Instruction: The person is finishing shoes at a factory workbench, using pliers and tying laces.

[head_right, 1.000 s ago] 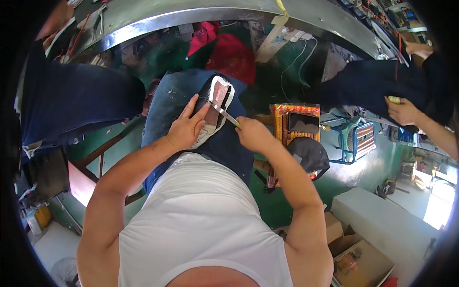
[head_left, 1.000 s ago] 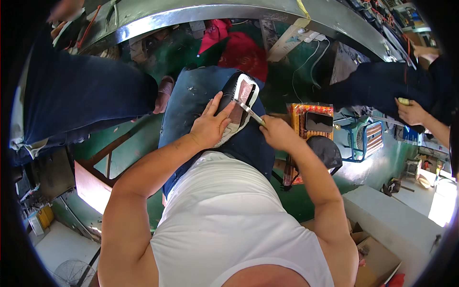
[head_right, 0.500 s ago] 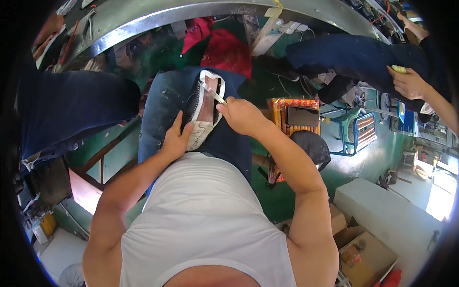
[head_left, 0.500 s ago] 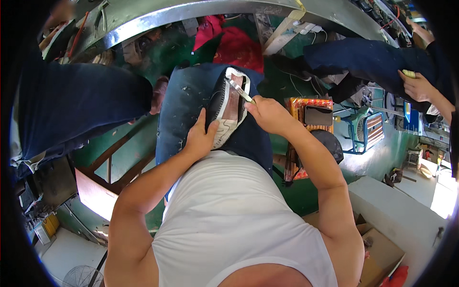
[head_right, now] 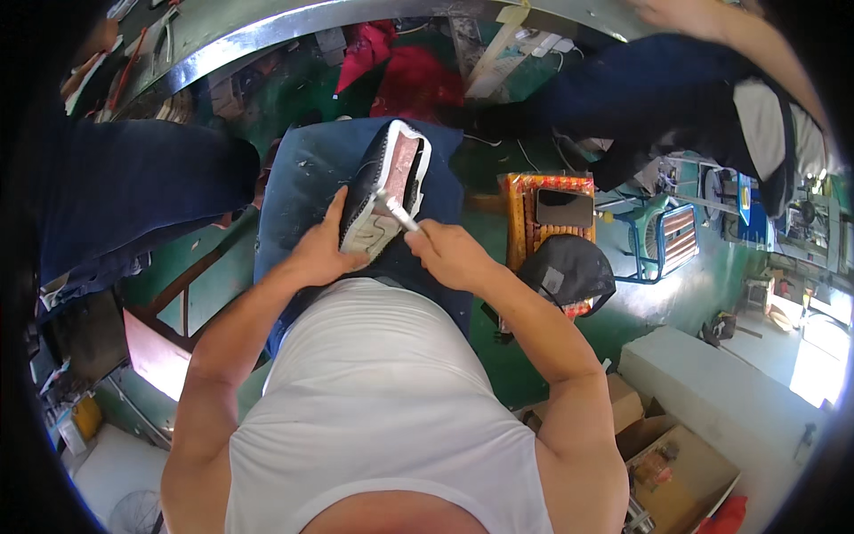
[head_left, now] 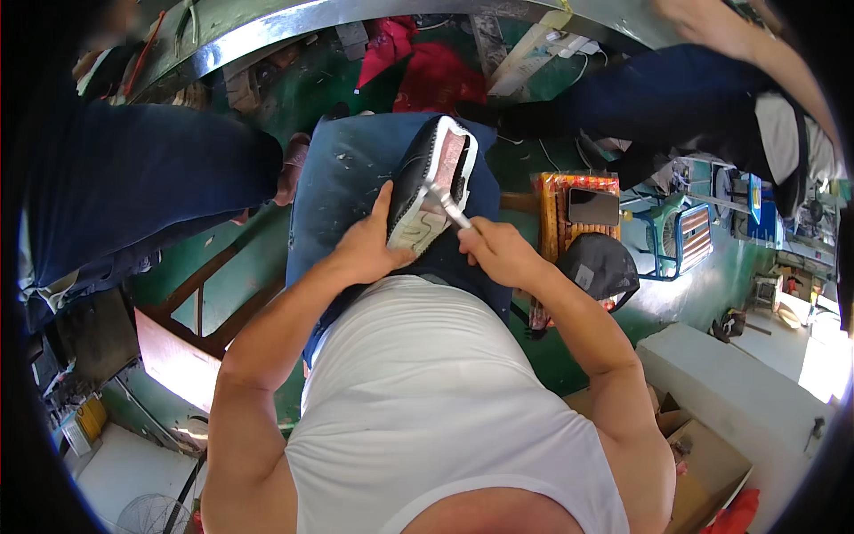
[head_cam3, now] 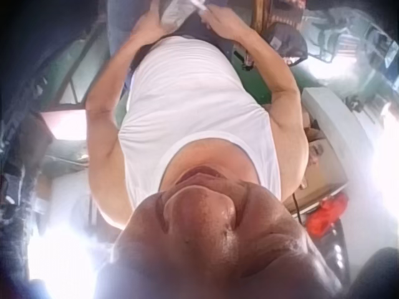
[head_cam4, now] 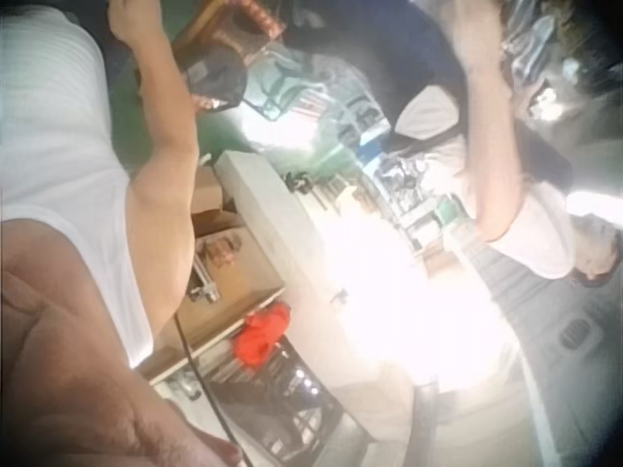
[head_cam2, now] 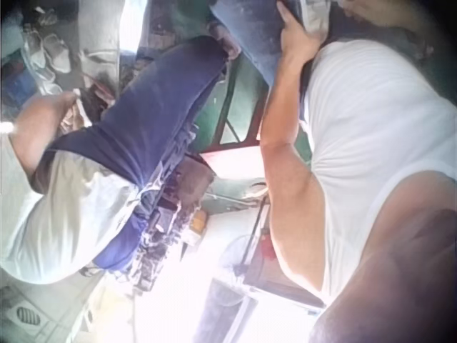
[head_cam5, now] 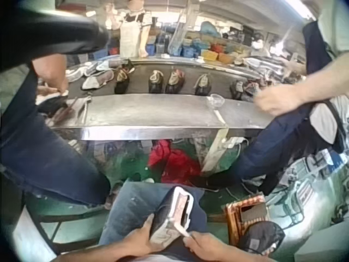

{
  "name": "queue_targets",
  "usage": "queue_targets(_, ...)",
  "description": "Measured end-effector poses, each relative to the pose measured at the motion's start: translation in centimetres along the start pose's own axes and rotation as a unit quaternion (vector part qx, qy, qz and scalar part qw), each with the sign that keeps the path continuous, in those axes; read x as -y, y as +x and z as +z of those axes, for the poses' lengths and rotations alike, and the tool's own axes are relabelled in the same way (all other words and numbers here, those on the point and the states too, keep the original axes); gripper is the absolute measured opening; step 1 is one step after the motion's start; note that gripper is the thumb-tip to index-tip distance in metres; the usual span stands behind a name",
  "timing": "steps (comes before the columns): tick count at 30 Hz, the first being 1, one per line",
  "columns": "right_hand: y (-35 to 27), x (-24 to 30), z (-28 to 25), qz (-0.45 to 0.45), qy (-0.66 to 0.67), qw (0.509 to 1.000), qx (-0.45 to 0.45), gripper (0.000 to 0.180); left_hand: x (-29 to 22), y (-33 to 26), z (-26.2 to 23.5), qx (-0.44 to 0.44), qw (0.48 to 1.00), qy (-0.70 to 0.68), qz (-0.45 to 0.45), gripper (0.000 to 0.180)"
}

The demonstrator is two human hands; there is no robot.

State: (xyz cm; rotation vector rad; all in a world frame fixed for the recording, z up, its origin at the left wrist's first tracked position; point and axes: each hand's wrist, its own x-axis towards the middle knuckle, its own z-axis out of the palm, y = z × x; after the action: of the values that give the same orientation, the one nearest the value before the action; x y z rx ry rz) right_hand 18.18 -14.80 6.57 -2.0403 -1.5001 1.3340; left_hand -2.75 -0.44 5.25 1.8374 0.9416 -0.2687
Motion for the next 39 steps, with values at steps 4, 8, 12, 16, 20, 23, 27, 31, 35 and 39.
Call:
queue_targets(4, -1.9, -2.9, 1.0, 0.002, 0.221, 0.97, -0.1, 0.036, -2.2, -2.3, -4.7, -0.117, 0.979, 0.083, 0.146, 0.085)
queue_targets(8, -2.8, -4.1, 2.1, 0.0, 0.349, 0.926, -0.146, 0.037, -7.1, -4.0, -10.1, -0.158, 0.953, 0.023, 0.258, 0.066)
queue_targets(12, -4.0, -4.1, 1.3, 0.008, 0.313, 0.944, -0.103, 0.037, -8.9, -2.5, -10.8, -0.106, 0.917, -0.216, 0.319, 0.066)
queue_targets(16, -4.0, -4.1, 1.8, -0.065, 0.26, 0.951, -0.153, 0.026, -8.9, 3.2, -9.4, -0.1, 0.932, -0.274, 0.216, 0.04)
queue_targets(20, -4.5, -2.2, 0.2, 0.029, 0.278, 0.958, -0.064, 0.022, -2.1, 9.0, -3.7, -0.107, 0.946, -0.251, 0.176, 0.047)
queue_targets(23, -3.9, -2.2, 0.7, -0.016, 0.16, 0.979, -0.125, 0.02, 2.5, 7.4, -0.8, -0.208, 0.925, -0.209, 0.241, 0.043)
queue_targets(27, -2.9, 0.5, -1.3, -0.04, 0.122, 0.99, -0.059, 0.021, 0.8, 2.6, -1.4, -0.222, 0.963, -0.13, 0.078, 0.027)
queue_targets(31, -1.1, 1.4, -1.8, -0.082, 0.066, 0.994, -0.039, 0.027, -0.8, 2.0, -1.3, -0.27, 0.952, -0.09, 0.116, 0.02)
queue_targets(35, -0.3, 2.8, -3.9, -0.054, 0.01, 0.998, 0.025, 0.036, -1.0, 2.0, -0.4, -0.332, 0.914, -0.056, 0.226, 0.014)
queue_targets(39, 1.0, 4.7, -8.3, 0.097, 0.186, 0.956, 0.202, 0.036, -1.9, 1.6, 0.0, -0.332, 0.914, 0.005, 0.235, 0.018)
